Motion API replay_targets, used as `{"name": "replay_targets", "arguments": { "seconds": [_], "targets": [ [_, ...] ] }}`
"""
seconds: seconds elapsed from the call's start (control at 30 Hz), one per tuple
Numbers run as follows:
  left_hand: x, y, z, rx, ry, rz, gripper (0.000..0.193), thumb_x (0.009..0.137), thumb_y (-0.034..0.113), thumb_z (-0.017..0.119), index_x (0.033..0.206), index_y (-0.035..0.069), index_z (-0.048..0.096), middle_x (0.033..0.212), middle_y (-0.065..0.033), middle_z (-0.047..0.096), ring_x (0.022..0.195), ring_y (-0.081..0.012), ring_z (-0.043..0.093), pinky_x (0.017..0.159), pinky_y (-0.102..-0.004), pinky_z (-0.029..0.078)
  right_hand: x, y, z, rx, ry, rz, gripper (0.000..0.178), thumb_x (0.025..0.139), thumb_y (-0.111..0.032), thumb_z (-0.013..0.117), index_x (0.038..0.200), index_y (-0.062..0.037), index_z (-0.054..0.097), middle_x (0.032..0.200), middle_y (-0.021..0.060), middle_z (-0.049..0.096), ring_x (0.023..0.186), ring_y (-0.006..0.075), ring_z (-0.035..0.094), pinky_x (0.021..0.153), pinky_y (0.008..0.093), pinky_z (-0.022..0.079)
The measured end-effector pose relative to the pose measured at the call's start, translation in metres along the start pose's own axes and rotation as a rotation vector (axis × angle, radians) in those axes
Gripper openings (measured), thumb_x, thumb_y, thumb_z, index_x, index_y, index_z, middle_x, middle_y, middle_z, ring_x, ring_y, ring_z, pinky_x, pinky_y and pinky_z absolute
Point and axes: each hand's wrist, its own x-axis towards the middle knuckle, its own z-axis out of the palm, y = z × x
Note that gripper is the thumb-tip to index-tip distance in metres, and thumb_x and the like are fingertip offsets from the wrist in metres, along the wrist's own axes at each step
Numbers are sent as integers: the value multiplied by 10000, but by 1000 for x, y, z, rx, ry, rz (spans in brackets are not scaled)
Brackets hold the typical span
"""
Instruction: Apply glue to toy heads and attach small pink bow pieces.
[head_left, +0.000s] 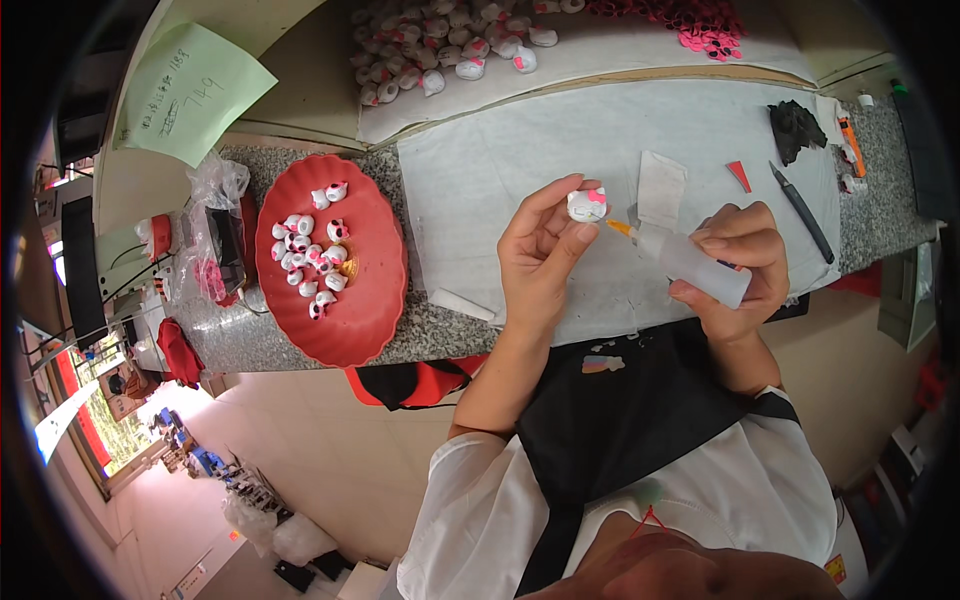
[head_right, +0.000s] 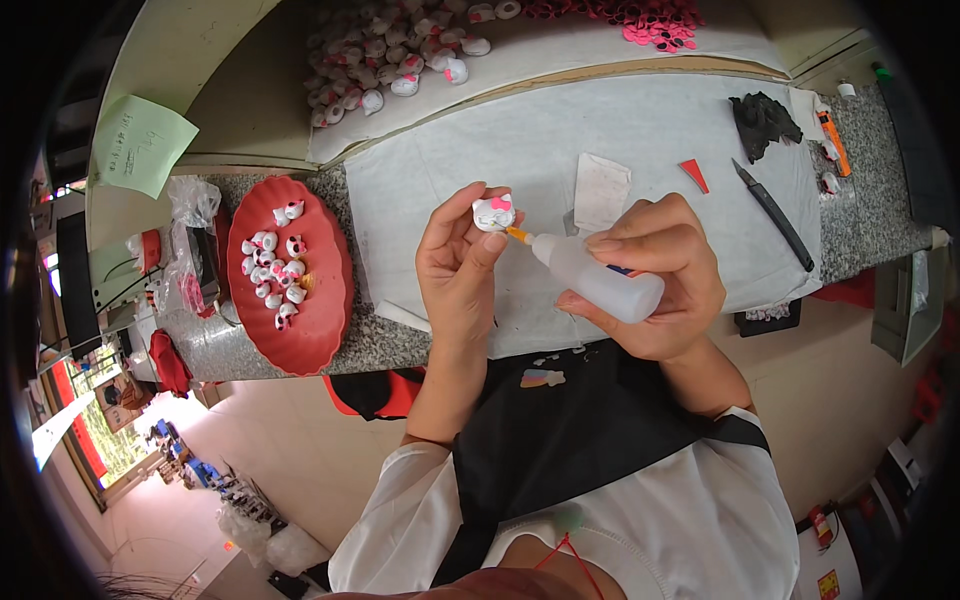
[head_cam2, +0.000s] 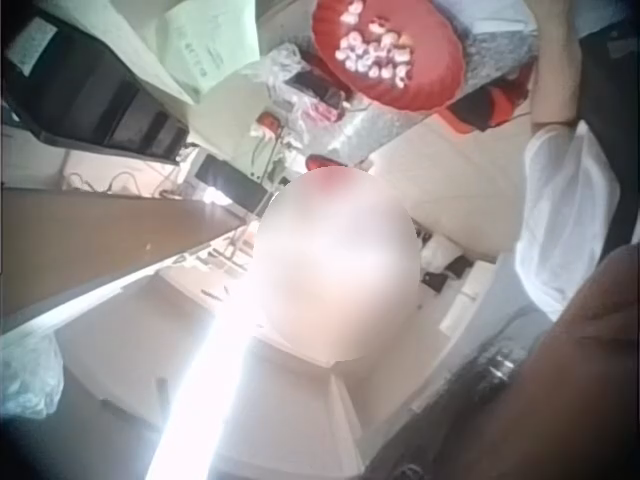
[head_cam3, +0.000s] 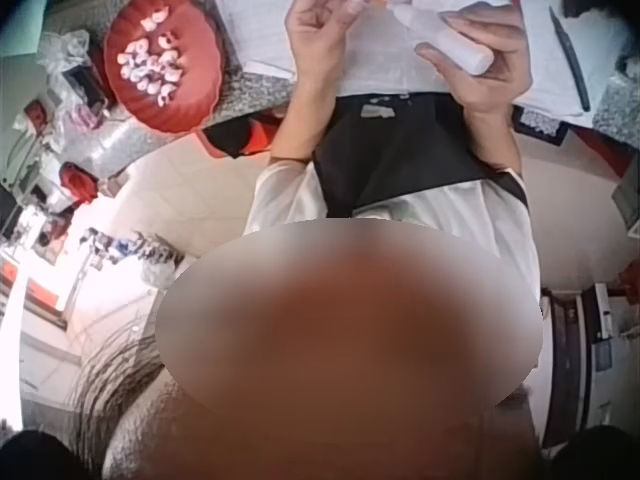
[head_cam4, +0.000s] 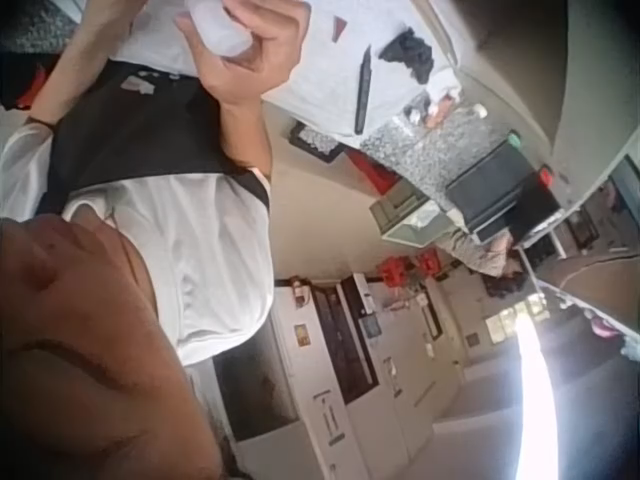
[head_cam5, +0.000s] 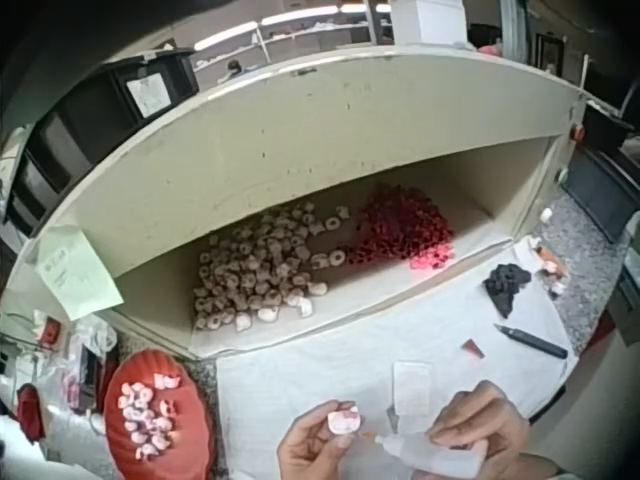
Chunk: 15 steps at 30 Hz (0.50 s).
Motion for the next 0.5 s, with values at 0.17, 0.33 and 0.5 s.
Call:
{"name": "replay_targets", "arguments": {
  "seconds": [0.17,0.33,0.5],
  "targets": [
    [0,-1,0,-13,7,2,374,704,-62,529,1061,-21,428,1002,-126,504,904,-153,499,769,-233,392,0,-2,-2,-3,-28,7,345,556,-79,709,803,-25,475,771,85,448,607,133,438,541,233,356],
    [0,0,0,-20,-1,-8,372,704,-64,527,1060,-25,428,995,-125,506,903,-164,503,769,-246,401,-2,2,-3,6,8,-13,343,560,-79,708,808,-34,476,773,76,437,612,130,426,541,233,355],
    [0,0,0,-20,-14,-10,370,703,-68,525,1059,-29,430,992,-123,507,909,-161,500,773,-245,400,-3,5,-2,22,45,-29,344,562,-79,708,812,-39,475,773,72,433,612,131,425,545,235,358]
  ]
}}
